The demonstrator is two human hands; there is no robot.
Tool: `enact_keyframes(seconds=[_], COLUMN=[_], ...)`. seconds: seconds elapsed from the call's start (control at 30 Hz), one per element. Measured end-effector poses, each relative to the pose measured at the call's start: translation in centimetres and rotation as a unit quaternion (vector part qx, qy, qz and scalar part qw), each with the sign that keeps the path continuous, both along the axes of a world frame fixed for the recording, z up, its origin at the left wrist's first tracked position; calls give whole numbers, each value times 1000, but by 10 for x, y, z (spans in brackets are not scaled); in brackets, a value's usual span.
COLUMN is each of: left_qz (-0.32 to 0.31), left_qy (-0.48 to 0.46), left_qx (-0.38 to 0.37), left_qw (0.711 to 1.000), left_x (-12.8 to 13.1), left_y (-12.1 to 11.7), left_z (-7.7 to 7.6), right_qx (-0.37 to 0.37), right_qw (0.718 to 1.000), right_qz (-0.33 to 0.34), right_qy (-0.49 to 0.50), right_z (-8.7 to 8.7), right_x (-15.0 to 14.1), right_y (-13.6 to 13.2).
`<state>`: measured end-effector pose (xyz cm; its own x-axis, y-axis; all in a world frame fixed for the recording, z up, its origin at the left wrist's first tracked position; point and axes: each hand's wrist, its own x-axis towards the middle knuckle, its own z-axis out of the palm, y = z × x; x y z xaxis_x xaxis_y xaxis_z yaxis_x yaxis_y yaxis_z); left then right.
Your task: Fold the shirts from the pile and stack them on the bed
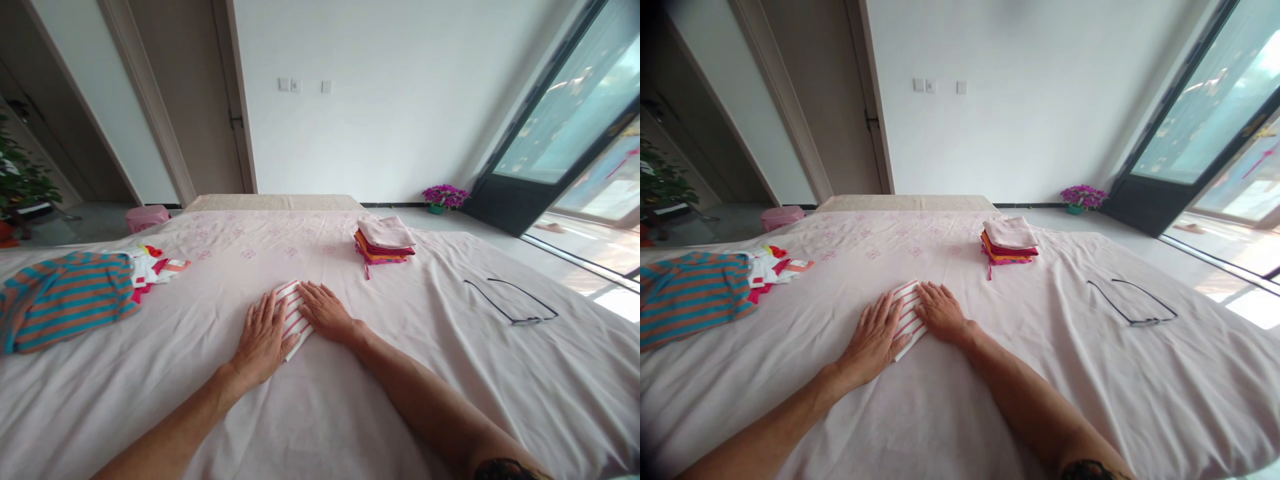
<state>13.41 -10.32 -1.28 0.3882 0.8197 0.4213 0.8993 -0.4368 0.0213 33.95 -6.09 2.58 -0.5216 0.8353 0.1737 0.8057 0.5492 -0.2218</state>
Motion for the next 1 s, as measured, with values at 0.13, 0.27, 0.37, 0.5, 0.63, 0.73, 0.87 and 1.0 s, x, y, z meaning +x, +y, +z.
enact_keyframes(seconds=[0.13,0.27,0.37,0.5,0.63,0.73,0.87,1.0], left_qz=[3,6,2,3,3,-4,-34,-32], left_qy=[22,19,10,-7,-23,-45,-76,-108], left_qx=[25,42,49,64,84,94,113,121], left_qw=[999,999,999,998,996,995,990,986], left_x=[0,1,0,0,1,0,-5,-14], left_y=[-5,-7,-7,-7,-8,-8,-3,8], left_z=[-2,-6,-8,-9,-9,-5,7,9], right_qx=[-5,-44,-134,-284,-400,-407,-413,-368], right_qw=[998,990,974,941,882,850,802,792], right_qz=[-54,-126,-173,-160,-83,-81,-61,-35], right_qy=[27,47,60,94,235,325,427,486], right_z=[7,19,27,32,27,21,23,46], right_x=[-2,-5,-8,-12,-18,-17,4,51], right_y=[-1,6,24,47,47,37,28,39])
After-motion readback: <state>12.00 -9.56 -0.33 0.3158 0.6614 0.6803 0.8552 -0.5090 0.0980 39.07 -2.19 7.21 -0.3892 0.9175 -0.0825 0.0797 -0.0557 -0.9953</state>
